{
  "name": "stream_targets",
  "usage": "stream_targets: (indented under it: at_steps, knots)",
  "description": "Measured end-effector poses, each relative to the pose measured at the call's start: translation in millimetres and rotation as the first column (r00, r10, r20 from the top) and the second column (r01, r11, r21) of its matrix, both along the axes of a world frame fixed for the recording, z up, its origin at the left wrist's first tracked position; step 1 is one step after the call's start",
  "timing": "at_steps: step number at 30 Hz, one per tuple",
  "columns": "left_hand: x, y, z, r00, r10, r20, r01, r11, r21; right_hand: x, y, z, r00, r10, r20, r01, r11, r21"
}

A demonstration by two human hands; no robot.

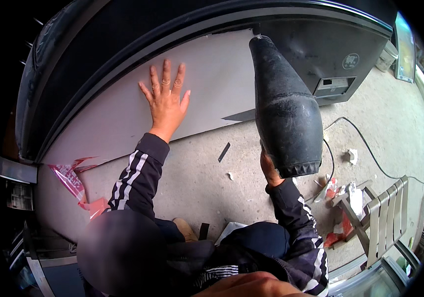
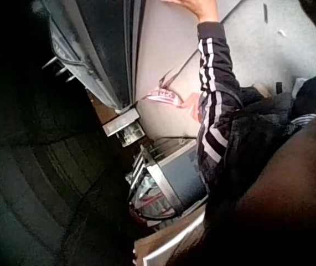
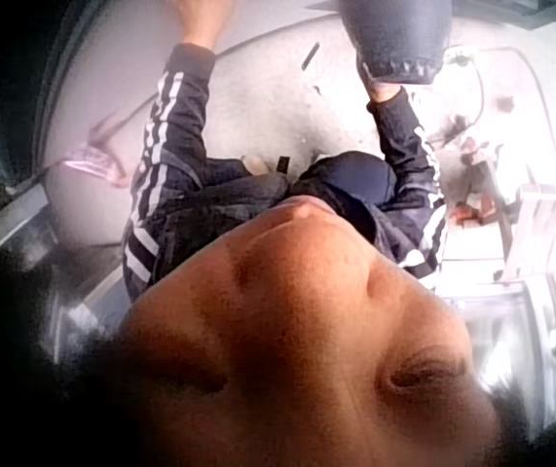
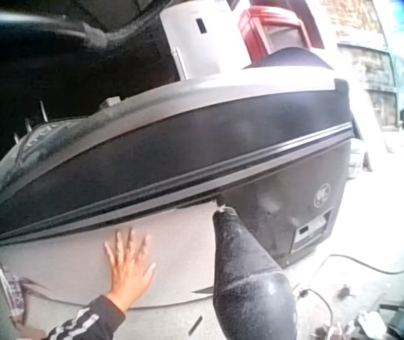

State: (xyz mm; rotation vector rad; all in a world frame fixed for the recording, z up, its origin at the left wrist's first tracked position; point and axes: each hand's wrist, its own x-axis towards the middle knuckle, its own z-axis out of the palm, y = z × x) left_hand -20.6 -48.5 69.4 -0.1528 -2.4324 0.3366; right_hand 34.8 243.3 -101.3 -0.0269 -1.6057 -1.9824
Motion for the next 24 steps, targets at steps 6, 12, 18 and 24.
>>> stream_targets:
  at_steps: [6, 12, 18, 24]
  knots:
    - [0.4, 4.8, -3.7, 0.999, -0.025, 0.026, 0.024, 0.999, 0.027, -8.1, -12.9, -4.1, 0.93, -0.128, -0.345, 0.31, 0.776, 0.548]
    - [3.2, 7.7, -3.0, 0.999, -0.038, 0.033, 0.037, 0.999, 0.033, -10.4, -12.3, 2.6, 0.85, -0.172, -0.498, 0.513, 0.488, 0.706]
    - [4.1, 10.0, -2.7, 1.0, -0.014, 0.028, 0.014, 1.0, 0.003, 1.8, -9.0, -0.4, 0.537, 0.358, -0.764, 0.32, -0.924, -0.208]
    - [1.1, 7.5, -5.8, 0.999, -0.026, 0.019, 0.026, 0.999, 0.019, 13.7, -7.0, -16.2, 0.518, 0.516, -0.682, 0.633, -0.768, -0.099]
